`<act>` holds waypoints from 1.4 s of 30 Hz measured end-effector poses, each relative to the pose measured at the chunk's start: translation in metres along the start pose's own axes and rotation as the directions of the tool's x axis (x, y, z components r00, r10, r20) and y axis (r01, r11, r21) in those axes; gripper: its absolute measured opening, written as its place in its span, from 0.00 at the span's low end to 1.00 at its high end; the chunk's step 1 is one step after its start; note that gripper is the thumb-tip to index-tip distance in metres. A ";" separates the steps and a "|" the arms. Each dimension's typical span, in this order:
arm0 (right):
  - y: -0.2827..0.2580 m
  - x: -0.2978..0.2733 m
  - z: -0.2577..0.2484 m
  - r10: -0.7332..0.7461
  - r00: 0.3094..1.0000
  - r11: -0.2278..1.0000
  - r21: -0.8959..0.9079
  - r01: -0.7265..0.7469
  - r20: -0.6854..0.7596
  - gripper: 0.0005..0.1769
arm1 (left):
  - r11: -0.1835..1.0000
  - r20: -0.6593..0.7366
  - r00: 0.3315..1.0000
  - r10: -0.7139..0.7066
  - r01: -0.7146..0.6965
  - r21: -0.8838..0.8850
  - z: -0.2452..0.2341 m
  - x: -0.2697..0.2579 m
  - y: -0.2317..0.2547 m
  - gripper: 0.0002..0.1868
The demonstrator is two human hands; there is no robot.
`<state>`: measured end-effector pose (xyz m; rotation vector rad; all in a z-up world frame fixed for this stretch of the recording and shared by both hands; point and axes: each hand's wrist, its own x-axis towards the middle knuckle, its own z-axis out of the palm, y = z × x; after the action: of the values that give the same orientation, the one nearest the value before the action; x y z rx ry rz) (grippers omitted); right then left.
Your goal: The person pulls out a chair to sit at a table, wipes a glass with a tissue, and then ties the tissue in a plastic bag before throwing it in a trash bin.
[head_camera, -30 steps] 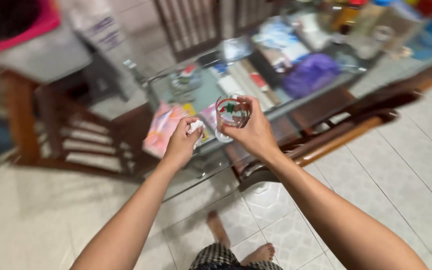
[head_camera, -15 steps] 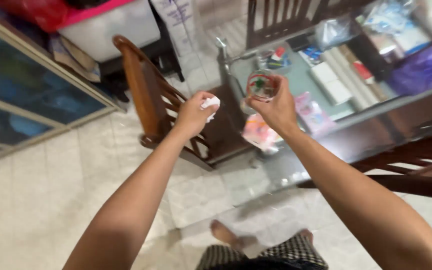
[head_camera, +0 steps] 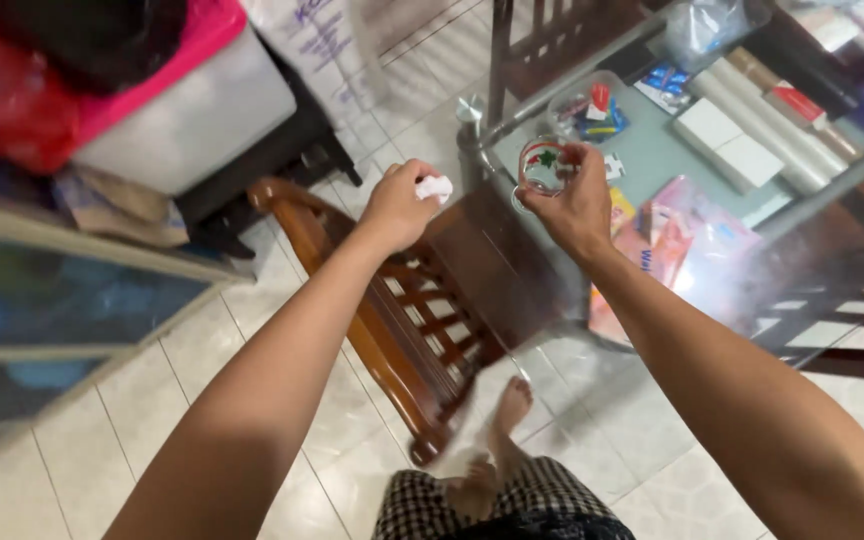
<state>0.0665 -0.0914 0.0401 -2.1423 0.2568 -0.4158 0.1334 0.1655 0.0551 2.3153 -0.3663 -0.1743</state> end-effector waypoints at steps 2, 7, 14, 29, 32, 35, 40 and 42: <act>0.004 0.000 0.012 0.036 0.999 0.999 0.017 -0.035 -0.020 0.44 | 0.999 0.050 0.999 0.014 -0.015 0.029 -0.015 0.017 -0.013 0.19; -0.008 0.025 0.061 0.028 0.988 0.999 -0.021 -0.032 -0.150 0.46 | 0.998 0.204 0.978 0.042 -0.034 -0.046 -0.068 0.079 -0.050 0.19; -0.043 0.059 0.113 0.213 0.914 0.971 -0.028 -0.237 -0.346 0.46 | 0.987 0.384 0.910 0.156 -0.133 -0.086 -0.114 0.159 -0.100 0.23; 0.010 0.143 0.122 0.404 0.629 0.851 0.021 -0.525 -0.664 0.48 | 0.924 0.661 0.652 0.372 -0.330 -0.194 -0.026 0.313 -0.105 0.21; 0.024 0.155 0.126 0.394 0.584 0.842 0.025 -0.538 -0.710 0.49 | 0.944 0.708 0.631 0.317 -0.283 -0.170 -0.010 0.342 -0.099 0.21; 0.042 0.179 0.118 0.376 0.519 0.830 0.030 -0.557 -0.768 0.50 | 0.943 0.769 0.563 0.302 -0.293 -0.156 0.012 0.361 -0.090 0.21; 0.060 0.207 0.120 0.336 0.373 0.750 0.007 -0.661 -0.865 0.48 | 0.879 0.805 0.421 0.418 -0.411 -0.242 0.064 0.393 -0.069 0.22; 0.064 0.223 0.110 0.306 0.358 0.757 -0.003 -0.653 -0.882 0.49 | 0.867 0.804 0.405 0.436 -0.428 -0.255 0.083 0.414 -0.059 0.21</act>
<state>0.3128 -0.1191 -0.0266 -1.8584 1.6471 -1.1107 0.5192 0.0178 -0.0506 1.8550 -1.4504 -1.0632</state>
